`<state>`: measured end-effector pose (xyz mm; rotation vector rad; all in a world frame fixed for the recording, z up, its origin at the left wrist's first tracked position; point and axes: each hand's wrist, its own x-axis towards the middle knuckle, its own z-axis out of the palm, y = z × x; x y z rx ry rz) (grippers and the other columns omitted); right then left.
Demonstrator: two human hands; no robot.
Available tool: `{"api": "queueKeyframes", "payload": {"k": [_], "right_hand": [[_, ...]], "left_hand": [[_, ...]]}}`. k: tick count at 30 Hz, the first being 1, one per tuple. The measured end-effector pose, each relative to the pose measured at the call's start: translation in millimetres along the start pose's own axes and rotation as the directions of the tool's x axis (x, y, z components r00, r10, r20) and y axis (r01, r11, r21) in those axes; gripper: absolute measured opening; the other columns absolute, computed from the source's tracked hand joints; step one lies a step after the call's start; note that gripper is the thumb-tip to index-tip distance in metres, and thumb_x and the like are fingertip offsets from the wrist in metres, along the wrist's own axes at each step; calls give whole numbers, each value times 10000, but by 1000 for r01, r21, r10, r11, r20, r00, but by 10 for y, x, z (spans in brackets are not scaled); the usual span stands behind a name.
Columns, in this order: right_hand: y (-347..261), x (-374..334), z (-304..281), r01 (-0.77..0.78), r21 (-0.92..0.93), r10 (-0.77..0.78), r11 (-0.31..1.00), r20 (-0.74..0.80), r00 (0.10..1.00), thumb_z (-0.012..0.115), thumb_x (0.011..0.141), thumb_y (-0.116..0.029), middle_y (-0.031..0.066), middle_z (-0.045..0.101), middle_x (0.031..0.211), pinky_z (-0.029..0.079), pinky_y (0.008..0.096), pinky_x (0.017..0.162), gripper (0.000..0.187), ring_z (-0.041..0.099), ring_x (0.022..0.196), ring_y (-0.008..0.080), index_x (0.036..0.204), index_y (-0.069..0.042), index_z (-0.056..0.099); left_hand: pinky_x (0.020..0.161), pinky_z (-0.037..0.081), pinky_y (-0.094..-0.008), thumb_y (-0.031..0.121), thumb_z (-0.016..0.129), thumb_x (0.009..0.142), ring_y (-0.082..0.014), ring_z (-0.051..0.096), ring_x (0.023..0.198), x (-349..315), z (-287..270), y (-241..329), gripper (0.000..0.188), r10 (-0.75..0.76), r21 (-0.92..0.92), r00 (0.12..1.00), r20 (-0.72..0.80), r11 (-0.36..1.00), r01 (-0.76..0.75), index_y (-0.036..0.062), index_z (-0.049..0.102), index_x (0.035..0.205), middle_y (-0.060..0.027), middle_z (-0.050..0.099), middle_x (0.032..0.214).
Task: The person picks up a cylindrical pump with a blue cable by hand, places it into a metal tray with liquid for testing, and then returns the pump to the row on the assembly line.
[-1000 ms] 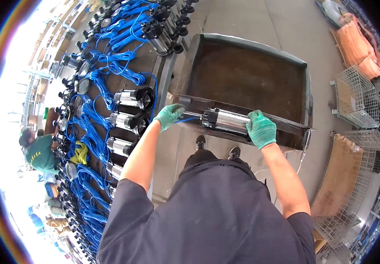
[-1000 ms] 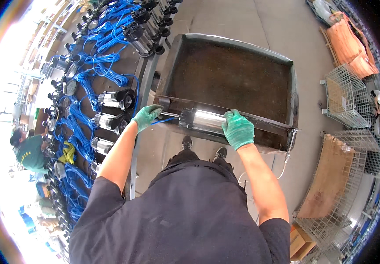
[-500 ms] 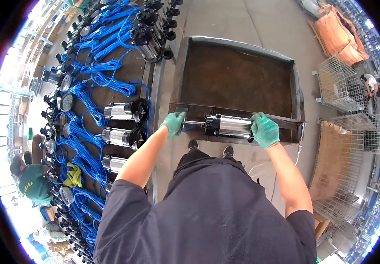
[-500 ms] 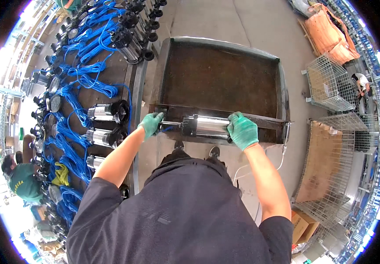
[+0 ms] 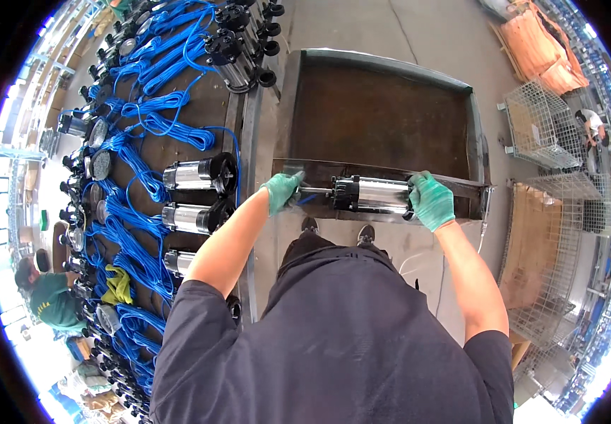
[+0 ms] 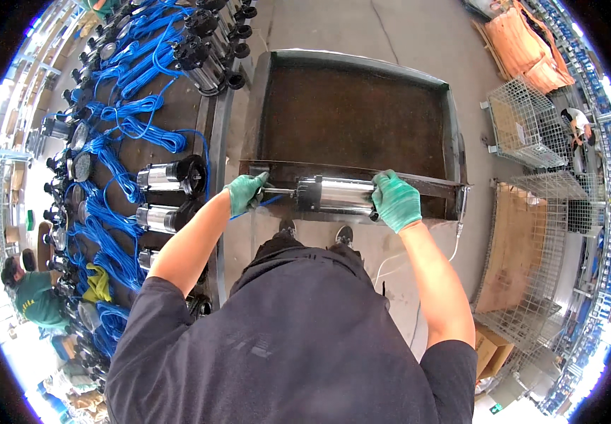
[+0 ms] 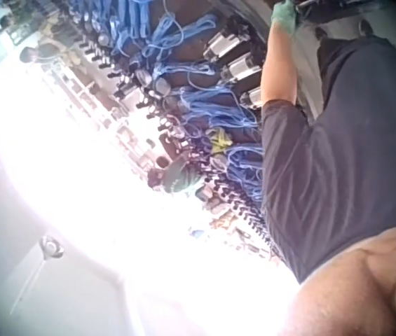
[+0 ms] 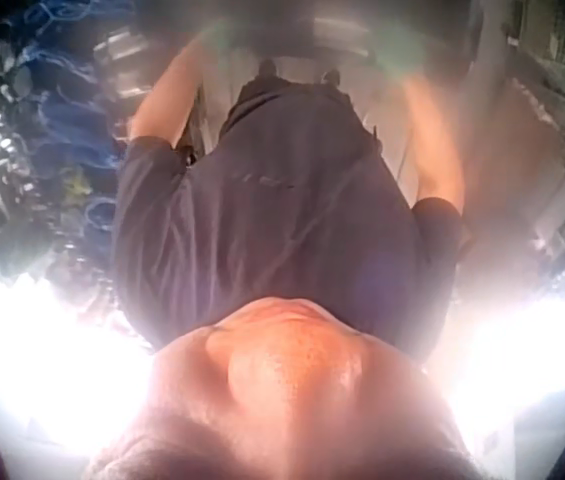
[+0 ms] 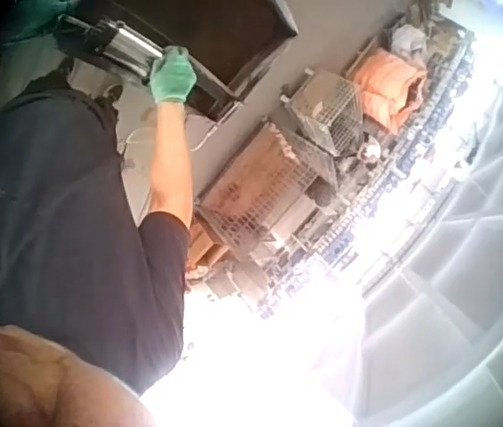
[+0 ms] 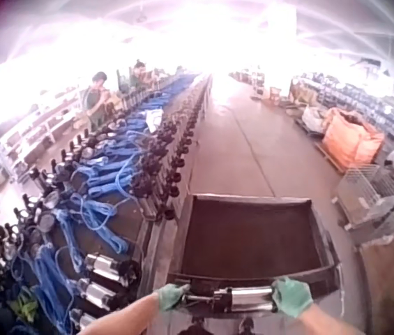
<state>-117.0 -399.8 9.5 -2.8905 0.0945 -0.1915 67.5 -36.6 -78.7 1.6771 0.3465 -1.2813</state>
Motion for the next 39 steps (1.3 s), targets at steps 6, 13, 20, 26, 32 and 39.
{"api": "queueKeyframes", "payload": {"k": [6,13,20,26,32,39], "right_hand": [[26,0,29,10,10,-10,1000,-10,1000,630,875,-178,86,662,1018,579,436,742,164,695,867,319,1024,-129,680],[17,18,32,22,32,-22,999,-18,1000,635,863,-165,92,662,1019,579,440,732,169,694,845,331,1022,-129,678],[29,3,24,5,12,-5,1000,-4,1000,644,862,-170,85,672,1025,583,434,735,173,701,852,325,1026,-134,687],[0,7,23,1,22,-1,1000,-11,1000,637,871,-167,79,674,1029,582,435,730,169,702,839,326,1028,-141,692],[29,-4,22,-10,32,10,999,-2,1000,632,875,-170,81,671,1043,580,441,732,170,701,837,329,1032,-138,691],[5,4,22,-21,26,21,999,2,1000,636,873,-182,81,670,1042,580,444,739,176,702,838,330,1035,-139,691]], "left_hand": [[772,525,-335,362,662,1031,-189,636,873,-255,11,-218,343,643,374,764,-49,721,-583,57,727,1174,-54,696,1028],[522,405,-254,339,599,1071,-76,534,578,-57,16,-165,359,282,60,956,-80,959,-277,31,711,1217,27,673,747],[608,518,-343,393,605,1056,-191,627,653,-166,31,-244,399,441,274,885,-151,879,-391,34,692,1205,-58,688,820],[794,555,-328,362,702,1004,-202,674,825,-282,-140,-234,364,626,382,773,102,692,-612,27,718,1147,-48,707,852],[517,424,-338,442,602,1057,-121,536,607,-113,28,-33,418,-8,-41,1000,-18,999,7,41,721,1046,14,587,702],[663,491,-272,328,631,1056,-105,604,805,-124,-25,-429,343,955,451,278,105,204,-869,61,697,1262,-19,674,1021]]}}
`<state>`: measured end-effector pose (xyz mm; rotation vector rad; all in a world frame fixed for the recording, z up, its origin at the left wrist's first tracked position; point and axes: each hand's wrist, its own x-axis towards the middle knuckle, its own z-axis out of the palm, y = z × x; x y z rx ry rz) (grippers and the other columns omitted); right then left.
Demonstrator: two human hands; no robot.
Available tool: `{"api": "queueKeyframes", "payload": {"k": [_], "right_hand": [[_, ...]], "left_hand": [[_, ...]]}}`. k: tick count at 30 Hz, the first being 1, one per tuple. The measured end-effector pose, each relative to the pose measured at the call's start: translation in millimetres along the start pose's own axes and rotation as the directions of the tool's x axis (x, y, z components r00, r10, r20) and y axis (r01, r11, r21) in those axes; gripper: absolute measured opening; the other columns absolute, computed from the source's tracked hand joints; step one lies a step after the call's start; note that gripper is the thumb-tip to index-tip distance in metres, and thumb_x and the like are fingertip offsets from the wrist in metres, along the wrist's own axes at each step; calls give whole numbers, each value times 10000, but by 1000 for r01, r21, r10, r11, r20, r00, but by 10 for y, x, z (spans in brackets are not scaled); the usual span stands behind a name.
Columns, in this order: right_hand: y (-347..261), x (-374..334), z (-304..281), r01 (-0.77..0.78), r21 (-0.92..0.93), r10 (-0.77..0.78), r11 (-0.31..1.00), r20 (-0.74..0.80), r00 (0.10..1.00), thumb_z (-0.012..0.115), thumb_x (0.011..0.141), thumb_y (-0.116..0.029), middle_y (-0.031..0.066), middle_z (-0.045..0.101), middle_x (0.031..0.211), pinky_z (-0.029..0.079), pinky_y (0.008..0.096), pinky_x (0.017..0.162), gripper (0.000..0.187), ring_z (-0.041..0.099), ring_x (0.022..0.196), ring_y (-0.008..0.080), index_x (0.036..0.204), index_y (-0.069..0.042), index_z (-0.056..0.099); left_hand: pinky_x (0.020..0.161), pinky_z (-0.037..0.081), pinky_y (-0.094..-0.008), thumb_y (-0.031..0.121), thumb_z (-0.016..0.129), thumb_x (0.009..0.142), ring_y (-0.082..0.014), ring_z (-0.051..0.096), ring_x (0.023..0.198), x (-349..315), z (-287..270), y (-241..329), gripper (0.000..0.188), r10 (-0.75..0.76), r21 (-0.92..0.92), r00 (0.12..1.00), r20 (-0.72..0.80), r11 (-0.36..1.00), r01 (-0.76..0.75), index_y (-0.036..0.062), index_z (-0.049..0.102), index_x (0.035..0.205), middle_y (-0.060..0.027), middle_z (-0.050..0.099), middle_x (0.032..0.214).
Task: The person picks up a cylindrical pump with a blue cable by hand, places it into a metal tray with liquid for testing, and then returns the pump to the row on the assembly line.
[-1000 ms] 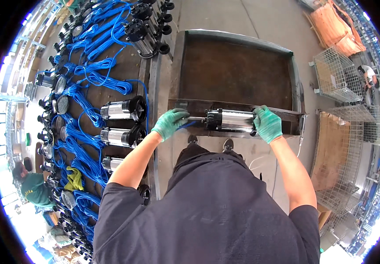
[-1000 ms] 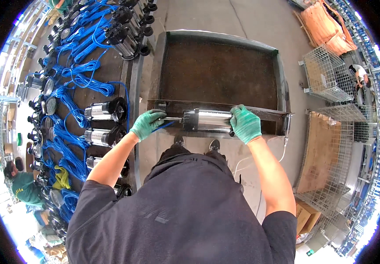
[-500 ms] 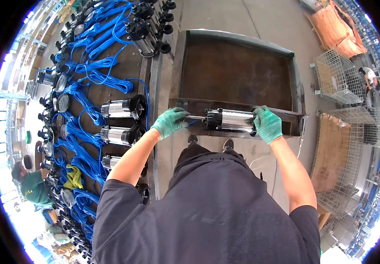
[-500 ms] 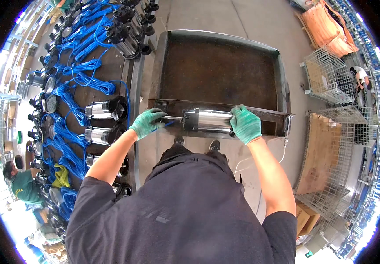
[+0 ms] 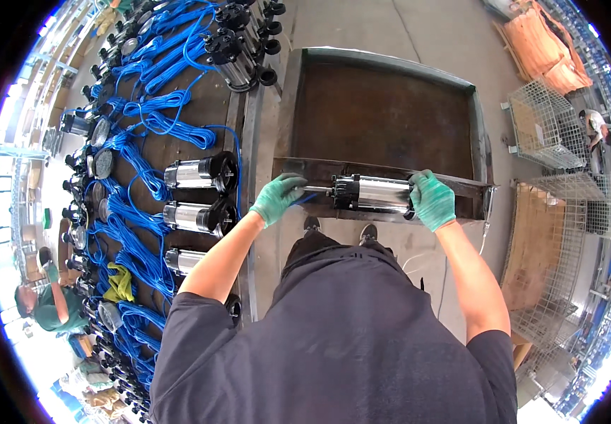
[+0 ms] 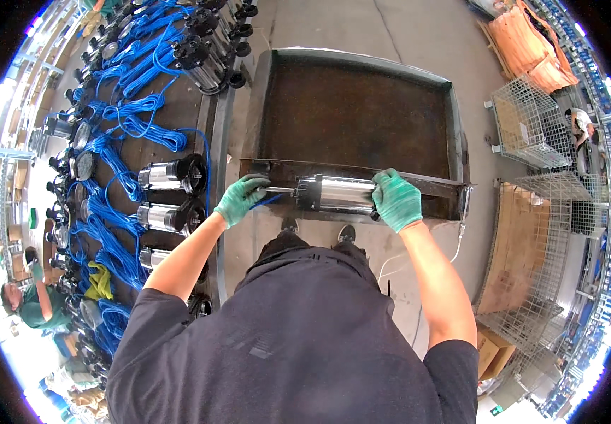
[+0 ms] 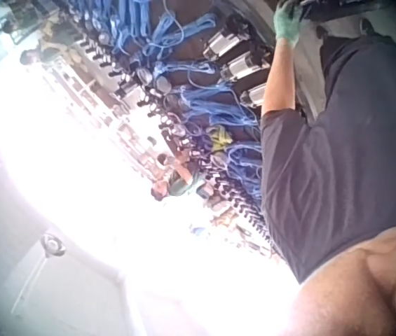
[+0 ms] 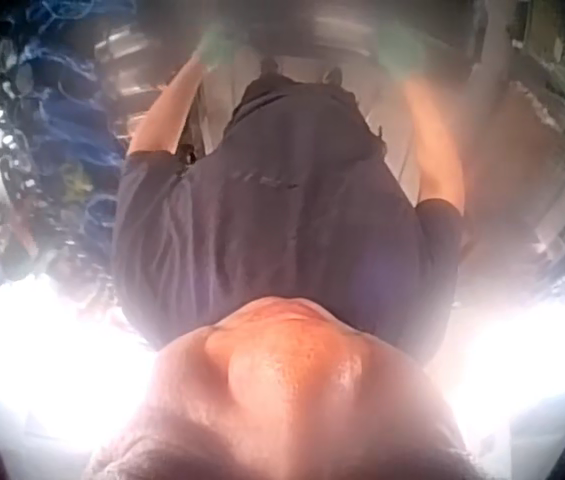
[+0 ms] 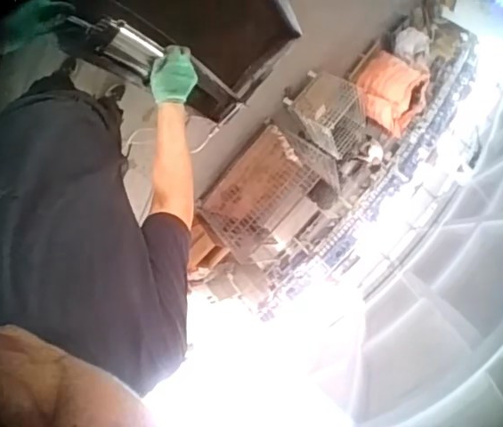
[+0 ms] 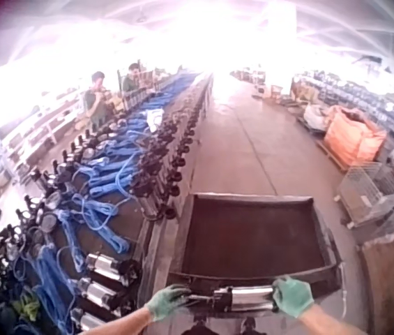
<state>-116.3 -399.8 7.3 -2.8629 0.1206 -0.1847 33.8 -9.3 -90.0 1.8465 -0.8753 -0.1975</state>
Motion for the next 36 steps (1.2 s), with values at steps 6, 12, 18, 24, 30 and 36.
{"api": "queueKeyframes", "payload": {"k": [6,12,18,24,30,36], "right_hand": [[49,-15,16,7,4,-7,1000,-2,1000,634,875,-177,82,673,1038,581,438,732,167,702,833,328,1027,-138,692],[19,-7,11,7,26,-7,1000,-28,1000,633,885,-176,83,673,1032,580,439,731,157,702,834,331,1025,-139,695],[13,-4,7,-18,20,18,1000,3,1000,639,877,-179,82,673,1023,580,441,729,160,701,831,329,1021,-142,698],[-2,-2,6,11,22,-10,1000,-18,1000,641,881,-185,85,669,1018,582,441,730,169,701,827,329,1034,-142,697],[-6,-11,-87,-14,49,13,999,28,1000,641,914,-220,74,669,1074,586,444,755,191,711,899,319,1079,-138,691],[835,-72,-79,-338,582,326,739,130,936,656,1012,-332,187,731,1128,533,427,938,364,695,1049,373,1220,-33,653]], "left_hand": [[519,409,-280,373,590,1070,-92,547,633,258,109,106,309,-820,-345,530,215,444,827,92,646,1185,14,620,810],[524,422,-287,346,591,1074,-110,534,614,7,-18,276,253,-761,-653,571,308,267,708,103,543,1129,4,579,777],[484,369,-301,471,556,1066,-119,489,537,109,-65,19,362,-849,-404,498,177,399,823,134,605,944,9,568,682],[415,367,-355,717,482,1000,-170,499,424,139,-219,-447,626,-974,-505,218,57,160,848,123,584,828,-64,627,616],[421,393,-341,666,503,1018,-160,516,452,198,-40,71,584,-924,-400,383,-7,354,846,99,588,907,-61,654,661],[833,546,-322,172,775,941,-151,650,869,304,570,834,544,-479,-22,877,31,877,480,110,570,1441,-65,714,989]]}}
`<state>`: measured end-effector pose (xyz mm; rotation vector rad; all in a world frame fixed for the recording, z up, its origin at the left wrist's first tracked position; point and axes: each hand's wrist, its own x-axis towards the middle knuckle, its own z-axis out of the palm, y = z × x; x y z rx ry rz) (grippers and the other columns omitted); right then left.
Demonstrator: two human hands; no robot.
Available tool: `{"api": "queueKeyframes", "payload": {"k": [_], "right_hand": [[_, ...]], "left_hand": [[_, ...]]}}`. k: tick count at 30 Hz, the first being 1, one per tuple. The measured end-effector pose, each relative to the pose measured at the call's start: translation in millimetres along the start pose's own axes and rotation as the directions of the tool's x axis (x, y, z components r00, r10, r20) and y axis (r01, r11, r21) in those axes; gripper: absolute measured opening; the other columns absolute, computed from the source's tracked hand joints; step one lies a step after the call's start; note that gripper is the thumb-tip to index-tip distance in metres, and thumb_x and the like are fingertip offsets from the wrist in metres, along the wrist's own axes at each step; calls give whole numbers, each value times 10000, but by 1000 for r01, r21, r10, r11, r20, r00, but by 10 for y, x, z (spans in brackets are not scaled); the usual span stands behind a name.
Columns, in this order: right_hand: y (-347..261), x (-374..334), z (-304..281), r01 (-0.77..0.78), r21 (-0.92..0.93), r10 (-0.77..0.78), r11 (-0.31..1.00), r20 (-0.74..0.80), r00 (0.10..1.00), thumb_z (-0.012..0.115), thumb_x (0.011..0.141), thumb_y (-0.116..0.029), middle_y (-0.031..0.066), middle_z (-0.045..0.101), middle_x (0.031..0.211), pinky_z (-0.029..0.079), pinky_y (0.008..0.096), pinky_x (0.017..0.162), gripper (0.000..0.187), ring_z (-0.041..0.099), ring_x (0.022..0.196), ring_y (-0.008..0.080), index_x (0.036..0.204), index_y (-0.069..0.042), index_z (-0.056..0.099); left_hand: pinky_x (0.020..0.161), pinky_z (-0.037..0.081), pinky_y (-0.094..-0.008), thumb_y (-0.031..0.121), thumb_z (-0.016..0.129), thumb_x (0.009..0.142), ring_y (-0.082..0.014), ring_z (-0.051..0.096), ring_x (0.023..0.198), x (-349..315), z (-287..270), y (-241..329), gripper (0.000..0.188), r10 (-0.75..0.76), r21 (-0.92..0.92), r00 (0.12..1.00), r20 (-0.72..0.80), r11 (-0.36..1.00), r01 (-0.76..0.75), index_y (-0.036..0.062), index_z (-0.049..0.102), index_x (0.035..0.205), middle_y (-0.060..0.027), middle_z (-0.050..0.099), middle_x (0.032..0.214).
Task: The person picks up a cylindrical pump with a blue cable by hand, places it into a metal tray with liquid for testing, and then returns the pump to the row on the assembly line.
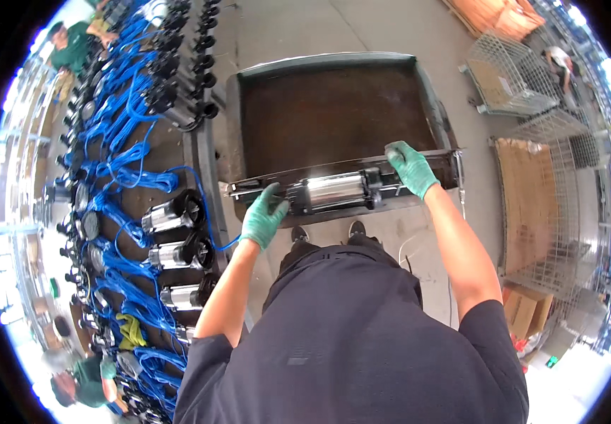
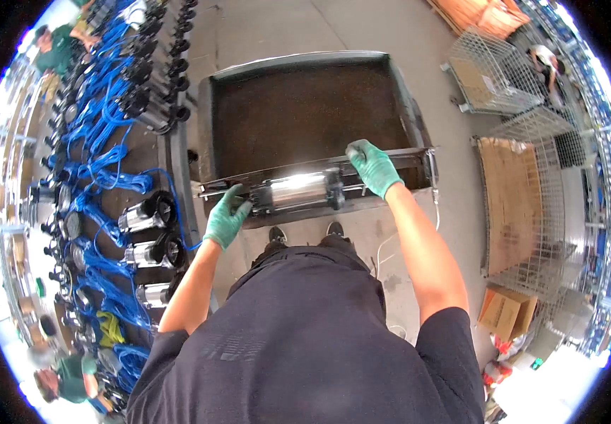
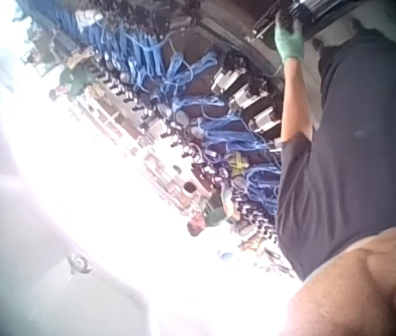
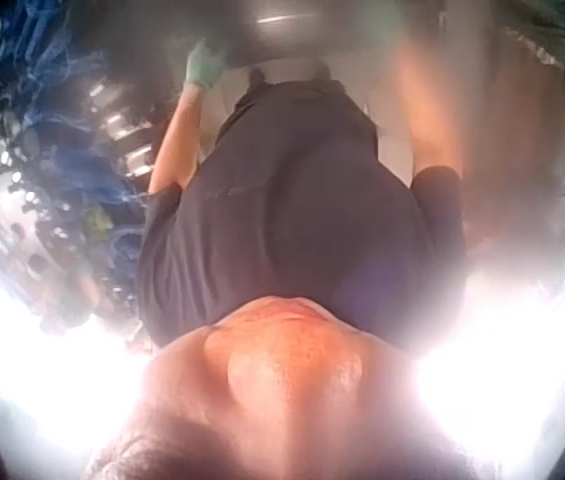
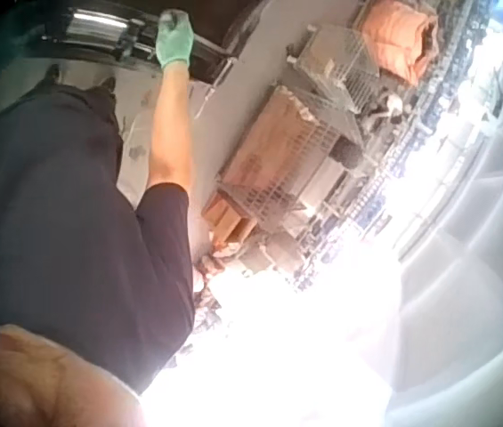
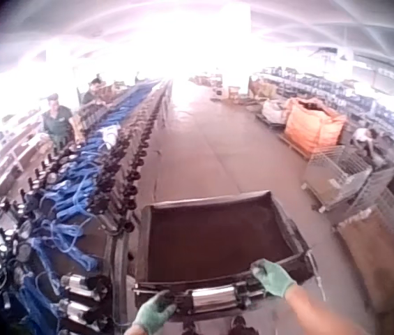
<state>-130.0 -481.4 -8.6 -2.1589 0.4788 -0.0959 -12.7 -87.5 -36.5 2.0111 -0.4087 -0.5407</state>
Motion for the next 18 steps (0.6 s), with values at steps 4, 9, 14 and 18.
{"api": "queueKeyframes", "payload": {"k": [4,9,14,18], "right_hand": [[347,-41,-264,9,-444,224,896,469,854,737,900,-351,227,731,1092,551,462,879,408,707,1015,391,1156,-35,698],[689,-129,-86,234,-653,167,720,491,855,688,874,-211,196,741,1095,562,489,830,261,711,953,422,1099,-79,710],[236,-172,-274,210,-599,233,773,575,785,691,883,-282,198,750,1052,570,490,852,242,710,1013,419,1018,-92,756],[366,-221,-195,317,-640,45,700,482,875,701,870,-246,164,767,971,584,492,843,206,730,971,398,999,-99,768]], "left_hand": [[856,559,-386,224,851,847,-301,685,943,-89,214,335,620,117,467,992,52,875,-128,74,618,1401,-173,663,1091],[892,547,-429,374,856,819,-348,692,1011,-83,347,599,702,-8,658,998,65,752,-37,97,615,1418,-197,683,1145],[919,540,-427,384,857,812,-338,694,1039,-114,356,604,717,-53,654,998,19,756,28,126,609,1434,-177,693,1171],[890,544,-443,448,844,808,-343,691,1036,-88,365,522,731,-48,662,999,26,749,18,149,614,1434,-167,688,1130]]}}
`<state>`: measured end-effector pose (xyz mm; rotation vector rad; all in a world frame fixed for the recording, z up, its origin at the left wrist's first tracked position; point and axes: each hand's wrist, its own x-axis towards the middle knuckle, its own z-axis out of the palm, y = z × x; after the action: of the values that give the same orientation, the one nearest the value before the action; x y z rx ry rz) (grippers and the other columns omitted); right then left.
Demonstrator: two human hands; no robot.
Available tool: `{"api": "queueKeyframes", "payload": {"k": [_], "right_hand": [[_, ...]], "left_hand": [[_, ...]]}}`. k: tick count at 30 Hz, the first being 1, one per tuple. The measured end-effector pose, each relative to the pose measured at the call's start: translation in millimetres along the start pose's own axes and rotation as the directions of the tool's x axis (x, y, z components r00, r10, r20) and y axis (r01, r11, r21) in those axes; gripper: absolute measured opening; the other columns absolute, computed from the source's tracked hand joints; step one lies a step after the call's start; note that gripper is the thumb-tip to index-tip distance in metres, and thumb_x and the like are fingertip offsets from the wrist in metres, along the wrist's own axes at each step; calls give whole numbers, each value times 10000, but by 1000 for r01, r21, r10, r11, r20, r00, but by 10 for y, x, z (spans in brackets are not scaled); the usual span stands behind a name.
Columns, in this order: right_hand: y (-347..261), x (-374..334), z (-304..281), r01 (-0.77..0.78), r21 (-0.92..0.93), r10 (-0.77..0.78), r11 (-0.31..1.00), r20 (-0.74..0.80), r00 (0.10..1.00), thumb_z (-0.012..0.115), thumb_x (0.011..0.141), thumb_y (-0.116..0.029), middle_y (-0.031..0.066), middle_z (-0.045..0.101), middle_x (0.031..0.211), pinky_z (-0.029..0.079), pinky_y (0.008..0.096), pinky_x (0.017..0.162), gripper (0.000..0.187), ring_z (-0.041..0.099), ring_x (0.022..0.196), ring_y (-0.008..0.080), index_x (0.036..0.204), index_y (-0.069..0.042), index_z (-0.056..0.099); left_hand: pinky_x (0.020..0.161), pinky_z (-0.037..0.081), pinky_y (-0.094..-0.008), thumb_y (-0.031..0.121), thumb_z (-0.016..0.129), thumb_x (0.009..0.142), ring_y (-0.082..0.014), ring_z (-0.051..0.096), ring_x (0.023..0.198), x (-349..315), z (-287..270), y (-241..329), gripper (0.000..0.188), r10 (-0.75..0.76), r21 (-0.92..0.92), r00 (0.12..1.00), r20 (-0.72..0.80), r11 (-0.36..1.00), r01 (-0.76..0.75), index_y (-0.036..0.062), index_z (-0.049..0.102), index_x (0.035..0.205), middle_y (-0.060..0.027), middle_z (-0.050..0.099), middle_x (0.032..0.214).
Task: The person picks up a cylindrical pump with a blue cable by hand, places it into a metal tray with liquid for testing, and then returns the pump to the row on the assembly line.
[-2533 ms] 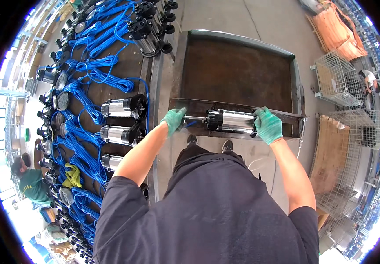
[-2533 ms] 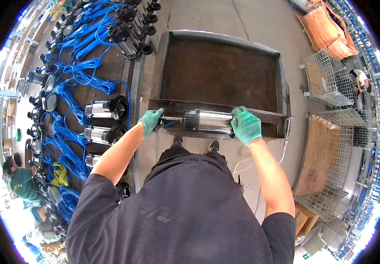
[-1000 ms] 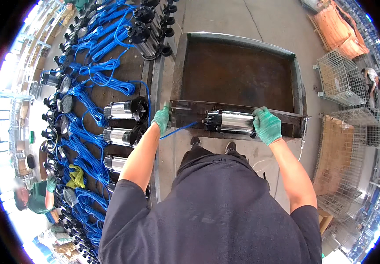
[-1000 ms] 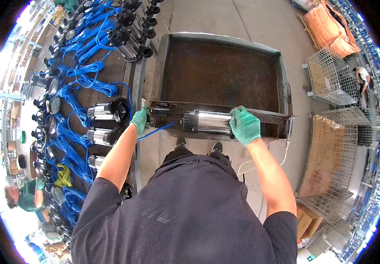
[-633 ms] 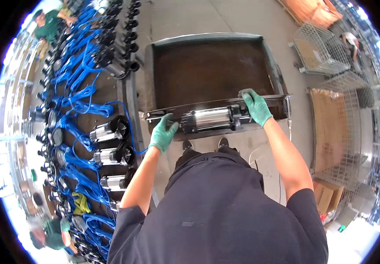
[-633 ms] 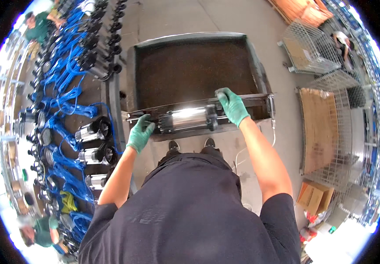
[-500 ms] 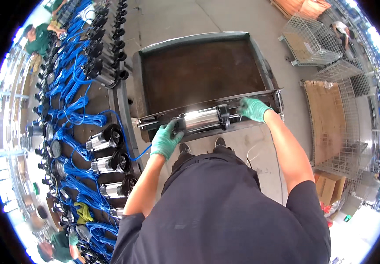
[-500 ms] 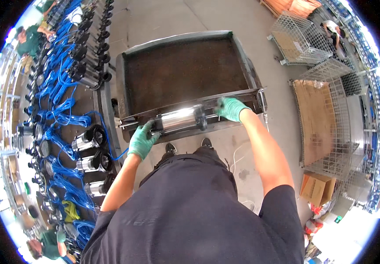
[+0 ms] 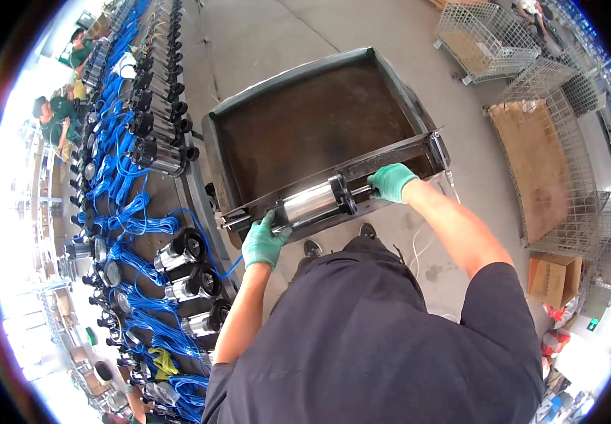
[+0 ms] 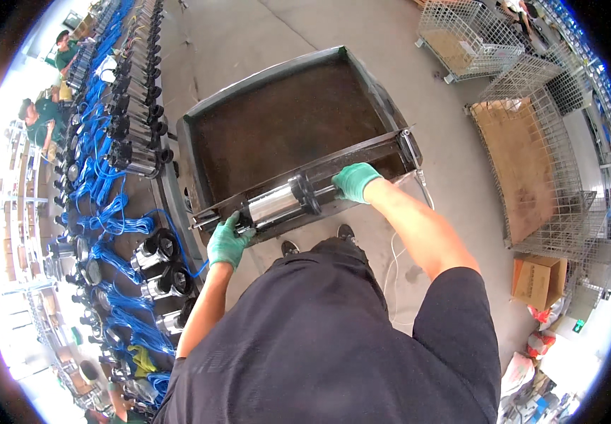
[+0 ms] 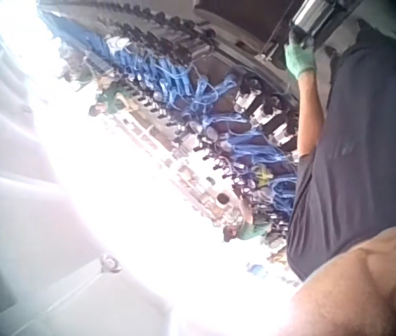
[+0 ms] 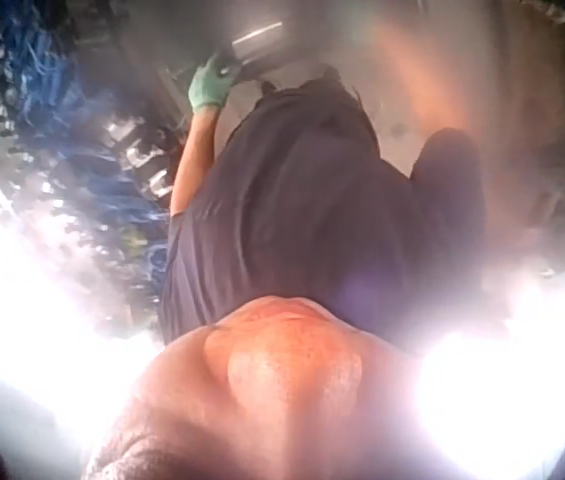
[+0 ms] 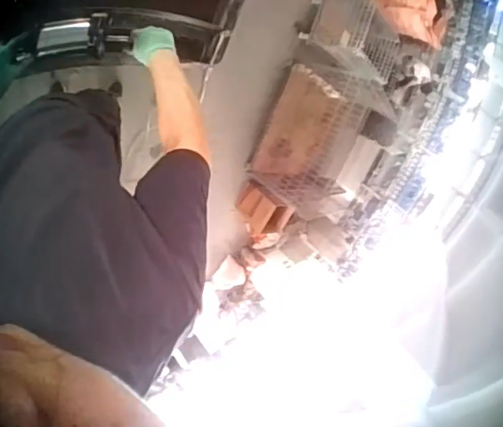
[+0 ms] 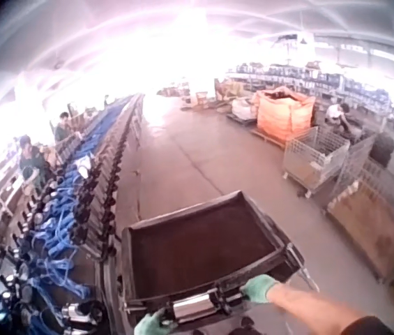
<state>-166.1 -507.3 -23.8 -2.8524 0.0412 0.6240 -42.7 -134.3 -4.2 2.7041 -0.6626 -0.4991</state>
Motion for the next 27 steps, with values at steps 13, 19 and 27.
{"api": "queueKeyframes", "payload": {"k": [13,19,27], "right_hand": [[206,-17,287,-405,867,99,289,394,914,682,994,-414,1,594,709,479,291,542,380,569,590,125,1136,-65,733],[-10,-248,320,-77,964,83,-254,101,991,619,1056,-307,-46,655,890,495,270,616,334,606,724,92,1308,-88,641],[119,-111,328,33,983,12,182,-36,999,705,950,-166,33,700,981,589,331,740,486,659,784,165,1406,-36,597]], "left_hand": [[910,533,-430,438,832,825,-325,696,1027,4,42,-5,718,-19,-8,1000,14,1000,19,140,609,1438,-155,689,1136],[908,539,-427,414,838,823,-328,695,1021,3,52,-19,697,8,11,1000,-30,1000,-7,139,617,1423,-154,693,1134],[913,542,-421,394,840,826,-330,696,1024,-3,47,7,687,7,17,1000,-27,1000,-7,124,619,1418,-158,693,1145]]}}
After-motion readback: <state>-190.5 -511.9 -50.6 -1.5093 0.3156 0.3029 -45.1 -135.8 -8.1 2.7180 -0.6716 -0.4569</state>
